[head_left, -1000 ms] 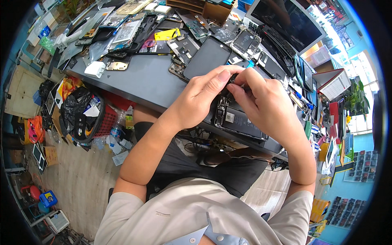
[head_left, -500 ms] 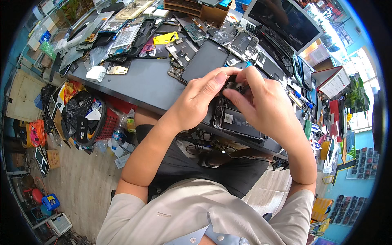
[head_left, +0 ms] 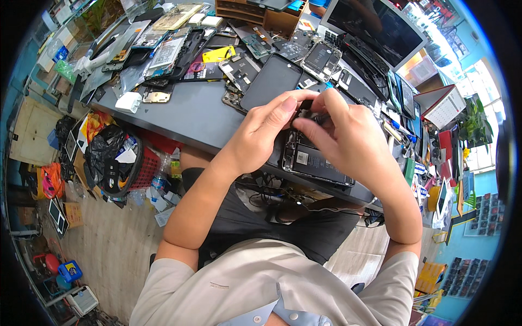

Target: The person disassembles a smartphone, removes internal components, and uses a screwdriver to adjust parts. They then walk to a storage area, retrieve a different smartphone, and return to the workbench to continue disassembly and adjustment of internal components.

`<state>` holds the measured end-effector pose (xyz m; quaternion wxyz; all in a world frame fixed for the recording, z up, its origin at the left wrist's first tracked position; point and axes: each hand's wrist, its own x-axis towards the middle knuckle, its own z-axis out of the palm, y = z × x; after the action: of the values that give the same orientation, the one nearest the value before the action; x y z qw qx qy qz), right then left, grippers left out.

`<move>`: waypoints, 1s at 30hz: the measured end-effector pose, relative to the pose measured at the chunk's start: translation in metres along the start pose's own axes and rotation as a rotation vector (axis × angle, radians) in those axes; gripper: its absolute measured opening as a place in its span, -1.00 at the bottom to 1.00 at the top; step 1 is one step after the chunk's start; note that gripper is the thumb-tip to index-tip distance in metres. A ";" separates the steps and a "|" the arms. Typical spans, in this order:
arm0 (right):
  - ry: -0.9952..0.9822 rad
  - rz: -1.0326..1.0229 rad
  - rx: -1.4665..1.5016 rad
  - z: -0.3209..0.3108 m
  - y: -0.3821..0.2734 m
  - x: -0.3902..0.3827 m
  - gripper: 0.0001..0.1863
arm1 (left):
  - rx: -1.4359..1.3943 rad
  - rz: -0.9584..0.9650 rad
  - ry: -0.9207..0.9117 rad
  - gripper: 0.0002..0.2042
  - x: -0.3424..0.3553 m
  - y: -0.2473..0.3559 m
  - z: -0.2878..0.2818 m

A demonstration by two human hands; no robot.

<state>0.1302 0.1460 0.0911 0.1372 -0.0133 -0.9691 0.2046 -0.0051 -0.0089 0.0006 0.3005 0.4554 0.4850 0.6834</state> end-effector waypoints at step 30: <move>0.020 -0.007 -0.065 -0.001 0.001 -0.004 -0.66 | -0.023 -0.020 -0.023 -0.36 0.001 -0.002 -0.002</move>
<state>0.1346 0.1473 0.0906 0.1473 -0.0165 -0.9738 0.1724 -0.0070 -0.0083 -0.0009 0.3181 0.4551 0.4781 0.6805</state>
